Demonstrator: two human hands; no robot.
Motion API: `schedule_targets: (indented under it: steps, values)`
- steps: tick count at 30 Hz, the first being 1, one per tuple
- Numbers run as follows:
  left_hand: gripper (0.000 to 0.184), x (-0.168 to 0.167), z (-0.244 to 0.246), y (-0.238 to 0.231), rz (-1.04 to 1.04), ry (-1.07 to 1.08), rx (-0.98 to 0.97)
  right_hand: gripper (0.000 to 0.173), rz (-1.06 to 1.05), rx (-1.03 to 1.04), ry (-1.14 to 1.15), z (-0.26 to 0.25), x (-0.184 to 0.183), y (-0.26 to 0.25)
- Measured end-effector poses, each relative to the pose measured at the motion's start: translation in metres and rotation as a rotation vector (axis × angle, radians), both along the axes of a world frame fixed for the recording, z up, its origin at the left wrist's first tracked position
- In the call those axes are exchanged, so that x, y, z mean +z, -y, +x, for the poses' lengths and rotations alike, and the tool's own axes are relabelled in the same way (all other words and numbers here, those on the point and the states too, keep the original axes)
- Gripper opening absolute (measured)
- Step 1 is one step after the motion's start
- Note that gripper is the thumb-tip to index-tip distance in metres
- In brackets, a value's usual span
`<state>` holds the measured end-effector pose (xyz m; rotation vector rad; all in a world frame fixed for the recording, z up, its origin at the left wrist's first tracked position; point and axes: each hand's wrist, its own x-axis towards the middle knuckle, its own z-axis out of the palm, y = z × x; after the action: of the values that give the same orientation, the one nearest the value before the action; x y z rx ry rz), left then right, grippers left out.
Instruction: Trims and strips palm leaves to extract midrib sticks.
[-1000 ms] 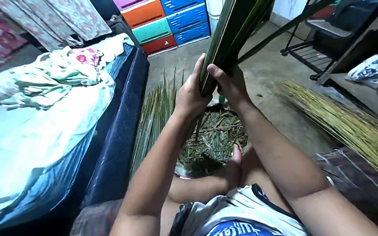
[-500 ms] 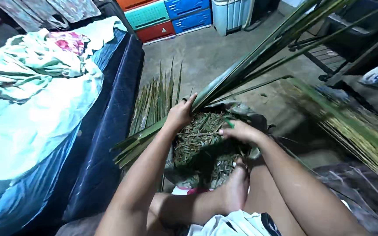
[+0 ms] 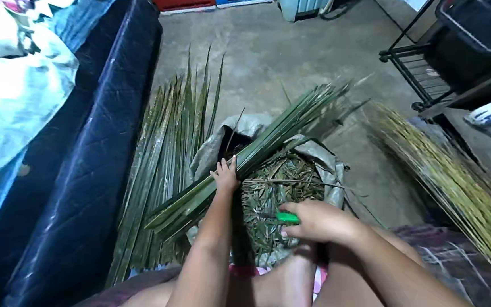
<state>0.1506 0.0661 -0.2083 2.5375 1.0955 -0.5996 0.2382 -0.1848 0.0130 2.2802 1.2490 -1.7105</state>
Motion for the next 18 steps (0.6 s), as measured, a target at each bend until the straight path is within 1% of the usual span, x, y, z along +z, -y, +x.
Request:
schedule_targets:
  steps: [2,4,6,8,9,10,12,15,18]
  values:
    - [0.105,-0.007,-0.01,0.006,0.056,0.105,-0.045,0.065,0.006,0.006,0.007,0.0,0.001,-0.001]
    - [0.092,-0.012,-0.024,0.012,0.11,0.246,-0.104,0.063,0.015,0.013,0.027,-0.004,0.002,-0.003]
    - [0.069,-0.014,-0.036,0.02,0.145,0.333,-0.15,0.063,0.018,0.026,0.042,-0.009,0.003,-0.004]
    - [0.041,-0.01,-0.044,0.027,0.146,0.304,-0.166,0.061,0.028,0.036,0.043,-0.015,0.001,-0.003]
    - [0.033,-0.006,-0.047,0.031,0.136,0.254,-0.16,0.061,0.028,0.04,0.042,-0.019,-0.001,-0.003]
    - [0.029,-0.002,-0.048,0.033,0.134,0.193,-0.145,0.06,0.031,0.046,0.044,-0.022,-0.002,-0.002]
    - [0.03,0.007,-0.05,0.035,0.085,0.111,-0.07,0.06,0.032,0.051,0.046,-0.027,-0.006,-0.002]
    - [0.035,0.024,-0.055,0.034,-0.007,0.096,0.037,0.061,0.038,0.039,0.05,-0.029,-0.013,0.0]
    - [0.04,0.056,-0.067,0.033,-0.039,0.09,0.038,0.062,0.04,0.0,0.093,-0.023,-0.016,0.004]
